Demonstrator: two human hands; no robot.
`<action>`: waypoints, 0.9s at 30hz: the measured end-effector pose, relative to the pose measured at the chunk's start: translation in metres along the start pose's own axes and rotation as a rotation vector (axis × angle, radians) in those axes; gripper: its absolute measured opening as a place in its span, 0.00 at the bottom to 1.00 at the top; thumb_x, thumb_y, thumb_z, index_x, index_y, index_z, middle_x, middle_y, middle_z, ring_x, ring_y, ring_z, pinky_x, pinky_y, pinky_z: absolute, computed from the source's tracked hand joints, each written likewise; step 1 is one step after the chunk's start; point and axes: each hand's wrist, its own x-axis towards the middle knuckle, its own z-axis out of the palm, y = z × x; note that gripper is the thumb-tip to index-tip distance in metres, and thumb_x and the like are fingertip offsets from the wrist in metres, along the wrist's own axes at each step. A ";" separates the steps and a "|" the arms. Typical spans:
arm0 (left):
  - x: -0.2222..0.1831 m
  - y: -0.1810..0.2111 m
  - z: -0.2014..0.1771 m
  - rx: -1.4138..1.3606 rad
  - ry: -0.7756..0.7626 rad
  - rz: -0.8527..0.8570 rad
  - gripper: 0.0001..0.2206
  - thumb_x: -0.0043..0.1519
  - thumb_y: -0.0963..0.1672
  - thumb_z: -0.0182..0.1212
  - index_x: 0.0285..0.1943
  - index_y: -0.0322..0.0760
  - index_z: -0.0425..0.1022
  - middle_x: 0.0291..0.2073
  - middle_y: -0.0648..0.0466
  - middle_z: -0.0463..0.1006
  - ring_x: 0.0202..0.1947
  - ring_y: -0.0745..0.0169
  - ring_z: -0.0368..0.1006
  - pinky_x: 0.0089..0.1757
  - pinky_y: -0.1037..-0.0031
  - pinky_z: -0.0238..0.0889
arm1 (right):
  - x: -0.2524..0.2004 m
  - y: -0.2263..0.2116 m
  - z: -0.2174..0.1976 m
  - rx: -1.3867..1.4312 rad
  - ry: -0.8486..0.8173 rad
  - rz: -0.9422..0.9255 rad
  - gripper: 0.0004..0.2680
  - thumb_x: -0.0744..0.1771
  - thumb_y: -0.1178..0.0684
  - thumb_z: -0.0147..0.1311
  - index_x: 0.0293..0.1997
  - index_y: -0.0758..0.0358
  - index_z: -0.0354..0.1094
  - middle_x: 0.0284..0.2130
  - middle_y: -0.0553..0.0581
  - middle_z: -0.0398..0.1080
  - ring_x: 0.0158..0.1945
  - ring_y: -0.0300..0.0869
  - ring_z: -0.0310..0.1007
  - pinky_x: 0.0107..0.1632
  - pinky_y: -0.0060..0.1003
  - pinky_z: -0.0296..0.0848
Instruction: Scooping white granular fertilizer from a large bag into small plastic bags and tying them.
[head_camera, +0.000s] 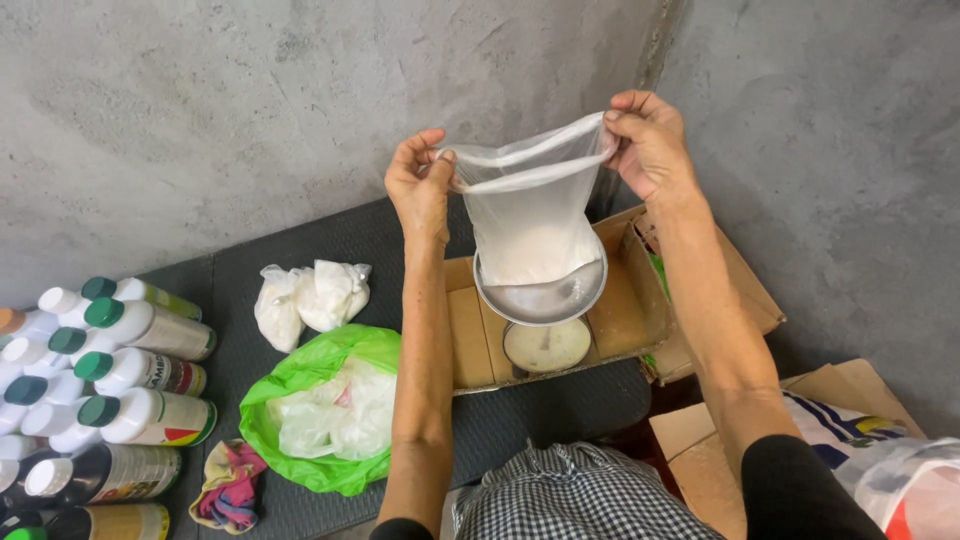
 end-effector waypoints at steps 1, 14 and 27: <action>0.003 0.003 0.001 -0.010 -0.004 -0.004 0.12 0.60 0.33 0.62 0.53 0.29 0.76 0.31 0.59 0.72 0.24 0.73 0.70 0.27 0.80 0.66 | 0.003 -0.004 0.001 -0.017 0.000 -0.015 0.06 0.67 0.64 0.54 0.43 0.59 0.66 0.30 0.50 0.70 0.30 0.37 0.69 0.38 0.42 0.75; 0.042 0.043 0.006 -0.162 0.010 -0.043 0.12 0.58 0.33 0.63 0.50 0.28 0.76 0.30 0.54 0.75 0.22 0.69 0.72 0.26 0.75 0.71 | 0.017 -0.058 0.023 -0.057 0.038 -0.183 0.06 0.67 0.68 0.55 0.42 0.64 0.70 0.28 0.55 0.72 0.28 0.38 0.70 0.29 0.35 0.68; 0.062 0.112 0.015 0.487 0.064 0.436 0.10 0.60 0.34 0.64 0.49 0.32 0.79 0.36 0.57 0.75 0.28 0.77 0.71 0.29 0.80 0.72 | 0.024 -0.099 0.064 -0.244 -0.039 -0.334 0.07 0.66 0.69 0.55 0.41 0.63 0.67 0.28 0.53 0.71 0.27 0.37 0.71 0.24 0.30 0.63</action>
